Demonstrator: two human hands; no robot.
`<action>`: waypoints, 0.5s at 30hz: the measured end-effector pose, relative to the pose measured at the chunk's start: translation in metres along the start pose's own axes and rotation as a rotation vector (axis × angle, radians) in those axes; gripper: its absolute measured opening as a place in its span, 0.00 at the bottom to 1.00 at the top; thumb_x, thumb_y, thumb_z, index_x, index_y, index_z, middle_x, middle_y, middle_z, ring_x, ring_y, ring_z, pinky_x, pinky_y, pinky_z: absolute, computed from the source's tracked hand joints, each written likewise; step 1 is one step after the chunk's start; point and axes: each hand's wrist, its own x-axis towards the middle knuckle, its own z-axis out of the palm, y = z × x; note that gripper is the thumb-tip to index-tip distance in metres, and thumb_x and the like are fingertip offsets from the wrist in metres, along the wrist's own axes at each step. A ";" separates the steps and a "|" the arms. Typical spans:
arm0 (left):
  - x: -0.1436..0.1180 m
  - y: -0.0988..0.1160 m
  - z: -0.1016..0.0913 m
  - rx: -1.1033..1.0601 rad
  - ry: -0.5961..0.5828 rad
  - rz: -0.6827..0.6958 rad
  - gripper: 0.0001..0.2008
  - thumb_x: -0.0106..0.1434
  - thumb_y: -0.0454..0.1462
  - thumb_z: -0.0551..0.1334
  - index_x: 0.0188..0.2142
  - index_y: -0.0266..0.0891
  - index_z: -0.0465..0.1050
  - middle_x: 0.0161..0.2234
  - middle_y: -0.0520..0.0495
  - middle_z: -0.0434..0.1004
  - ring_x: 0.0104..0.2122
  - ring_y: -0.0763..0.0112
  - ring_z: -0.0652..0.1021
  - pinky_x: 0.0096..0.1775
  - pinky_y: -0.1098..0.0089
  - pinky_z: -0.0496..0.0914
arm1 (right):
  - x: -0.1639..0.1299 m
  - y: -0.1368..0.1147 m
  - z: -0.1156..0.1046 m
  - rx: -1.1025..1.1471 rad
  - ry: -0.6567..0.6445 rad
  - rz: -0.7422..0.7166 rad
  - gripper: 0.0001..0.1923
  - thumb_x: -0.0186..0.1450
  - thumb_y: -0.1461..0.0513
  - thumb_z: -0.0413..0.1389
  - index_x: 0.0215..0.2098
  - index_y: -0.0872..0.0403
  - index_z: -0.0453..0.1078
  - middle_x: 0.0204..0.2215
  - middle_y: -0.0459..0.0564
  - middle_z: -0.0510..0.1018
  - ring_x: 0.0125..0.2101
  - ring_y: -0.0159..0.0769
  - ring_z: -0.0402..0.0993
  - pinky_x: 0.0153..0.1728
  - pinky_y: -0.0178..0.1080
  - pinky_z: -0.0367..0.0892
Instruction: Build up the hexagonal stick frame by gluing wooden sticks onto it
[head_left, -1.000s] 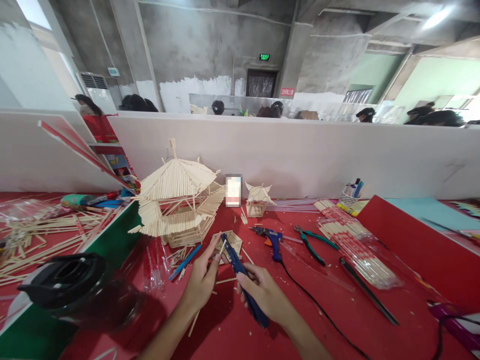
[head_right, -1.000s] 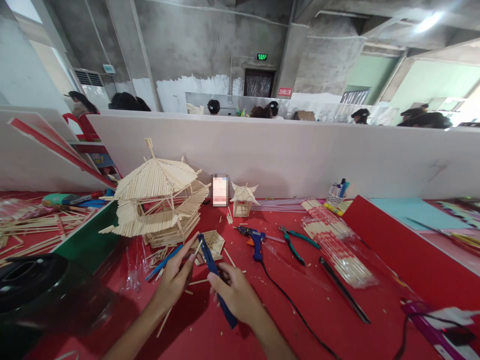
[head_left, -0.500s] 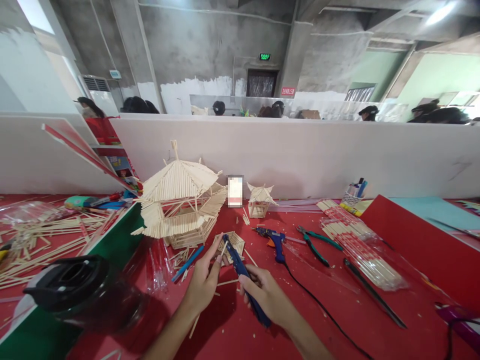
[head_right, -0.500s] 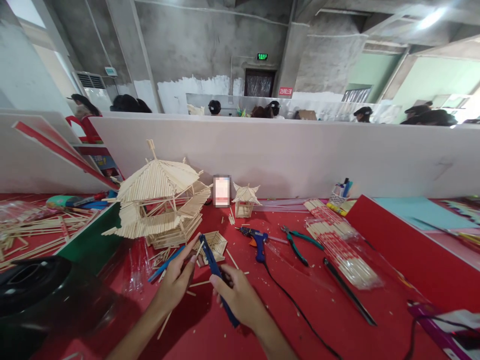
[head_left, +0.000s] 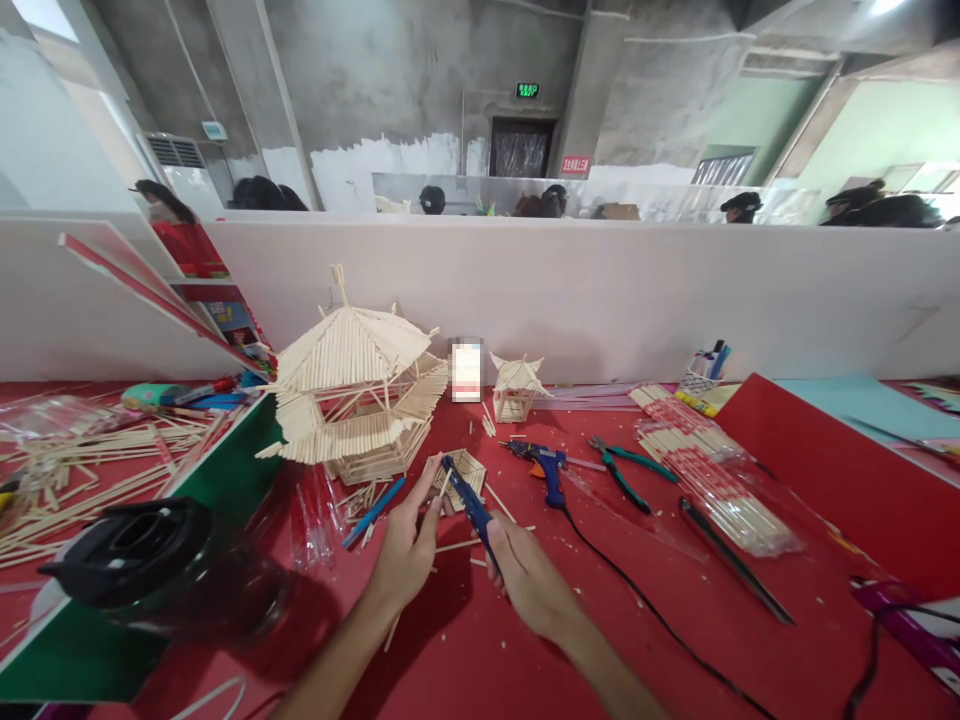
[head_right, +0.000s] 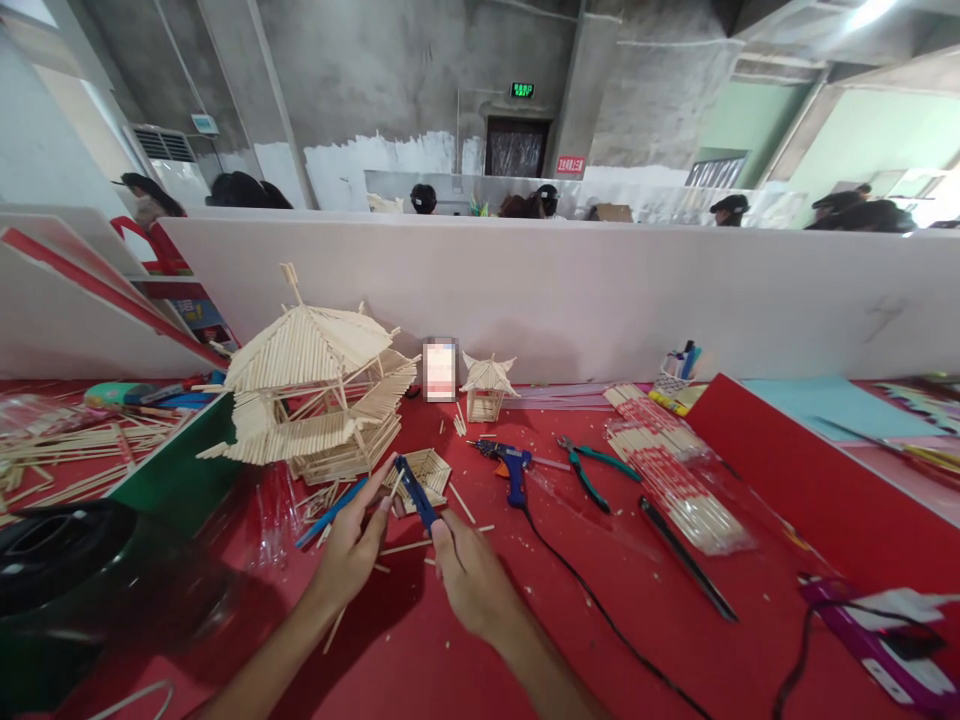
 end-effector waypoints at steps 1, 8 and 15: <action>0.000 -0.001 0.001 0.005 0.000 0.002 0.28 0.71 0.47 0.50 0.65 0.36 0.59 0.38 0.44 0.80 0.43 0.60 0.78 0.52 0.60 0.69 | -0.001 -0.001 0.000 -0.051 0.019 -0.004 0.34 0.70 0.38 0.32 0.33 0.52 0.66 0.21 0.46 0.69 0.24 0.37 0.68 0.27 0.36 0.63; 0.001 -0.013 0.008 -0.006 0.015 0.012 0.26 0.70 0.45 0.50 0.64 0.38 0.62 0.47 0.42 0.79 0.50 0.61 0.76 0.54 0.61 0.67 | -0.003 0.002 0.005 -0.209 0.099 -0.009 0.35 0.71 0.40 0.28 0.31 0.52 0.66 0.18 0.46 0.69 0.23 0.38 0.70 0.26 0.37 0.61; 0.006 -0.019 0.012 -0.074 0.021 -0.023 0.26 0.69 0.45 0.52 0.62 0.37 0.65 0.35 0.45 0.79 0.38 0.62 0.78 0.47 0.62 0.70 | 0.001 0.004 0.012 -0.208 0.203 -0.038 0.39 0.69 0.37 0.26 0.29 0.52 0.67 0.22 0.51 0.74 0.28 0.42 0.73 0.32 0.39 0.66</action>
